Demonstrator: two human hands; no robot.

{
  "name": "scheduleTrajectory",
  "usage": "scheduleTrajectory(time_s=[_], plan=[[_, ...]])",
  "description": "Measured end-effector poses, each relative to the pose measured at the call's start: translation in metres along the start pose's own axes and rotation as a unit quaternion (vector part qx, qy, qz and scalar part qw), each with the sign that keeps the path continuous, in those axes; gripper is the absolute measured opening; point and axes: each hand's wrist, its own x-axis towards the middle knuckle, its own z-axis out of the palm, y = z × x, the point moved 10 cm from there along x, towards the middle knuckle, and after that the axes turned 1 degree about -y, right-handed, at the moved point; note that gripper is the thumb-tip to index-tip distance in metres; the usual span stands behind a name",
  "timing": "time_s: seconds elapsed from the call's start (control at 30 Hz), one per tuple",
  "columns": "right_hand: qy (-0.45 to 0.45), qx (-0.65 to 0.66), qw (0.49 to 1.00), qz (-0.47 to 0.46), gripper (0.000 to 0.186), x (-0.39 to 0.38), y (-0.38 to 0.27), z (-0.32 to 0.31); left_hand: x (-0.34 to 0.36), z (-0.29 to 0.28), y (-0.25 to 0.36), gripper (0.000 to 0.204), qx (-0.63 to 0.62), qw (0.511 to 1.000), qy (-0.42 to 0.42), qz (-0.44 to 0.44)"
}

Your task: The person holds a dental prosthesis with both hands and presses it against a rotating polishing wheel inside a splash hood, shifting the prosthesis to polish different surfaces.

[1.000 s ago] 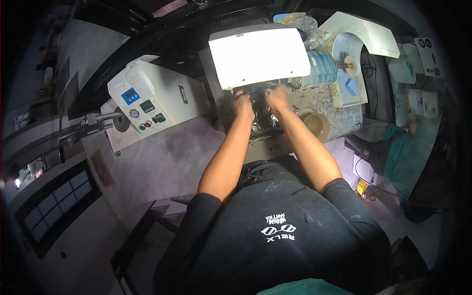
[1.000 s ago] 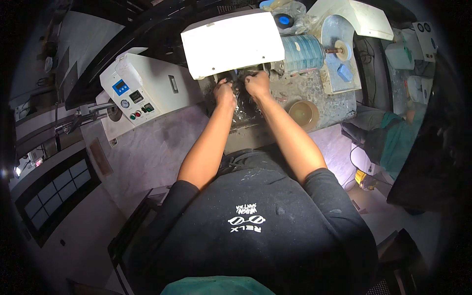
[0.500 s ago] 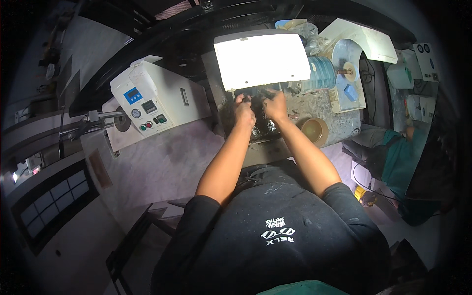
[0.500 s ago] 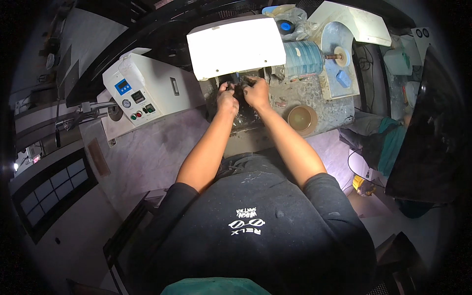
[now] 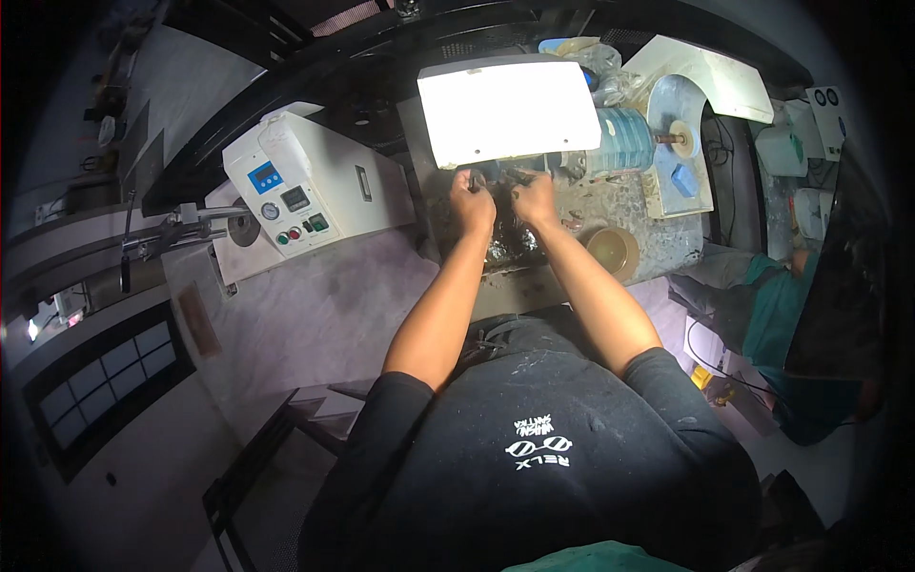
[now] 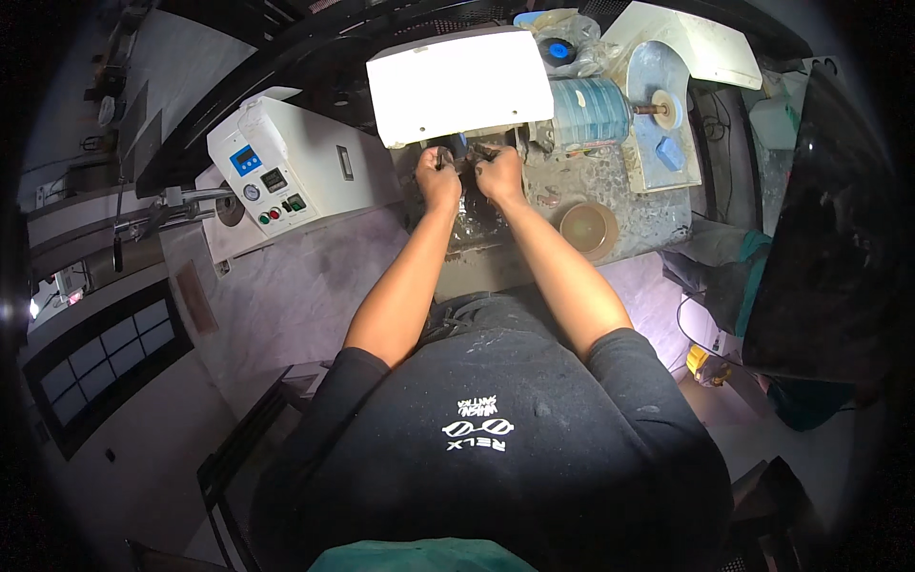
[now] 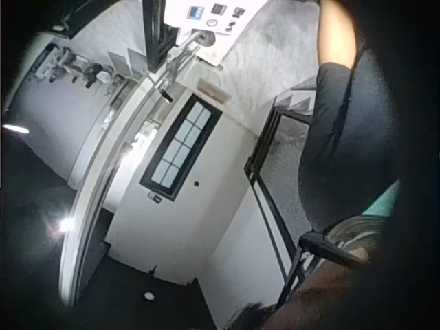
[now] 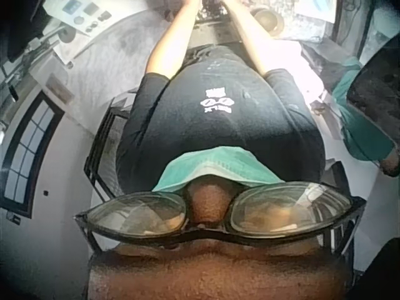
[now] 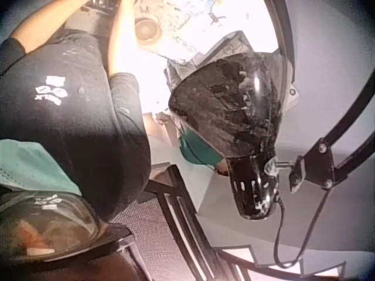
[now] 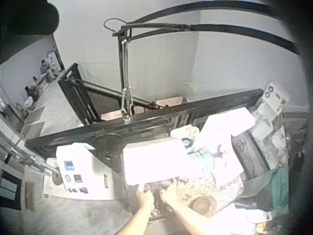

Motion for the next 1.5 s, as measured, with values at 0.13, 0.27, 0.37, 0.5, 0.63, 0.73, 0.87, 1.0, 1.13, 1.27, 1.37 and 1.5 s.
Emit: scheduleTrajectory(time_s=[0.13, 0.27, 0.37, 0.5, 0.63, 0.73, 0.87, 1.0, 1.13, 1.27, 1.37, 1.5], plan=[[0.033, -0.055, 0.998, -0.020, 0.020, 0.009, -0.013, -0.001, 0.023, -0.004, -0.011, 0.009, 0.053, 0.998, -0.030, -0.034], [0.049, -0.005, 0.993, 0.110, 0.016, 0.017, 0.016, 0.000, 0.029, -0.003, -0.021, 0.011, 0.076, 0.990, -0.033, -0.116], [0.080, 0.043, 0.991, 0.101, 0.013, 0.014, 0.014, -0.003, 0.030, -0.010, -0.009, 0.010, 0.100, 0.992, -0.002, -0.076], [0.023, 0.065, 0.991, 0.117, 0.015, 0.004, 0.023, 0.001, 0.009, -0.006, 0.017, 0.010, 0.127, 0.989, -0.043, 0.055], [-0.013, 0.097, 0.995, 0.035, 0.024, -0.005, 0.007, 0.000, -0.019, -0.004, 0.032, 0.017, 0.105, 0.982, -0.075, 0.135], [-0.011, 0.062, 0.998, -0.027, 0.022, -0.012, -0.012, -0.005, -0.029, -0.003, 0.034, 0.020, 0.036, 0.991, -0.073, 0.106], [-0.005, 0.072, 0.997, 0.023, 0.023, 0.000, 0.011, 0.002, -0.017, -0.003, 0.032, 0.018, 0.085, 0.989, -0.049, 0.114], [0.001, -0.004, 0.998, 0.060, 0.015, -0.003, -0.011, 0.013, 0.022, -0.021, 0.025, 0.018, 0.195, 0.971, -0.040, 0.135], [0.063, 0.054, 0.991, 0.101, 0.012, 0.001, 0.014, -0.001, 0.016, 0.005, 0.044, 0.019, 0.301, 0.947, -0.091, 0.059], [0.026, 0.106, 0.960, 0.259, 0.016, -0.023, 0.021, 0.014, -0.014, -0.003, 0.075, 0.022, 0.350, 0.913, -0.061, 0.201], [0.028, 0.189, 0.935, 0.298, 0.012, -0.027, 0.036, 0.016, -0.035, 0.011, 0.088, 0.025, 0.325, 0.911, -0.096, 0.234], [0.035, 0.148, 0.926, 0.345, 0.011, -0.035, 0.033, 0.017, -0.035, 0.003, 0.088, 0.023, 0.288, 0.924, -0.056, 0.244]])
